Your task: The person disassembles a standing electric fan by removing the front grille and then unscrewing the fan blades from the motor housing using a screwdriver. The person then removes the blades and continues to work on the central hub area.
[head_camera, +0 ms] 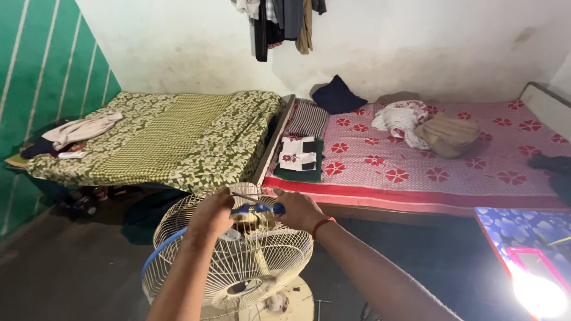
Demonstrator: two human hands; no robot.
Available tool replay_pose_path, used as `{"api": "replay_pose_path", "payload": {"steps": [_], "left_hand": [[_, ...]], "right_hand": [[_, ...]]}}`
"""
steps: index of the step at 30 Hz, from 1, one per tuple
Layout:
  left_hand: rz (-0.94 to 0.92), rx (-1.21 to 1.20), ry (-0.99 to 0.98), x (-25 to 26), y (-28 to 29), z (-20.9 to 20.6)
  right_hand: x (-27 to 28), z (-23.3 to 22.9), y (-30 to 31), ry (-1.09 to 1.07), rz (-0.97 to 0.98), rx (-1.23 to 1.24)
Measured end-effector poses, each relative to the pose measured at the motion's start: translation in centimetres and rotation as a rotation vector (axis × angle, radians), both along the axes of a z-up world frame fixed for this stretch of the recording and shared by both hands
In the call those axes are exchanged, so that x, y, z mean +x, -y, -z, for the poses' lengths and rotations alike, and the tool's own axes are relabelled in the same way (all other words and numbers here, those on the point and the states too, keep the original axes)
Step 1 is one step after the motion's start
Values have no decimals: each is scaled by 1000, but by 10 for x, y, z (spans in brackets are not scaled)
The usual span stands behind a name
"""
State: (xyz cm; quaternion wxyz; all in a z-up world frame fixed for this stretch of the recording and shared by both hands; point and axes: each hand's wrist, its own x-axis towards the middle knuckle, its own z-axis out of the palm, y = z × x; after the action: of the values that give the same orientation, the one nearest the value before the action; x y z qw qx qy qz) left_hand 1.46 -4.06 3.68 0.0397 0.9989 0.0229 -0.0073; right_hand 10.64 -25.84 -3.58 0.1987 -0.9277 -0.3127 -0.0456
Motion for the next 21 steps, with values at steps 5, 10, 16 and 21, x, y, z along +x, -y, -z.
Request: {"api": "replay_pose_path", "payload": {"steps": [5, 10, 16, 21], "left_hand": [[-8, 43, -174, 10, 0, -18], [-22, 99, -346, 22, -7, -14], [47, 35, -138, 11, -15, -15], [149, 14, -29, 0, -10, -20]], "right_hand": [[-11, -12, -1, 14, -28, 1], [-15, -22, 9, -70, -26, 64], [-4, -16, 11, -97, -123, 138], [13, 3, 11, -105, -195, 86]]}}
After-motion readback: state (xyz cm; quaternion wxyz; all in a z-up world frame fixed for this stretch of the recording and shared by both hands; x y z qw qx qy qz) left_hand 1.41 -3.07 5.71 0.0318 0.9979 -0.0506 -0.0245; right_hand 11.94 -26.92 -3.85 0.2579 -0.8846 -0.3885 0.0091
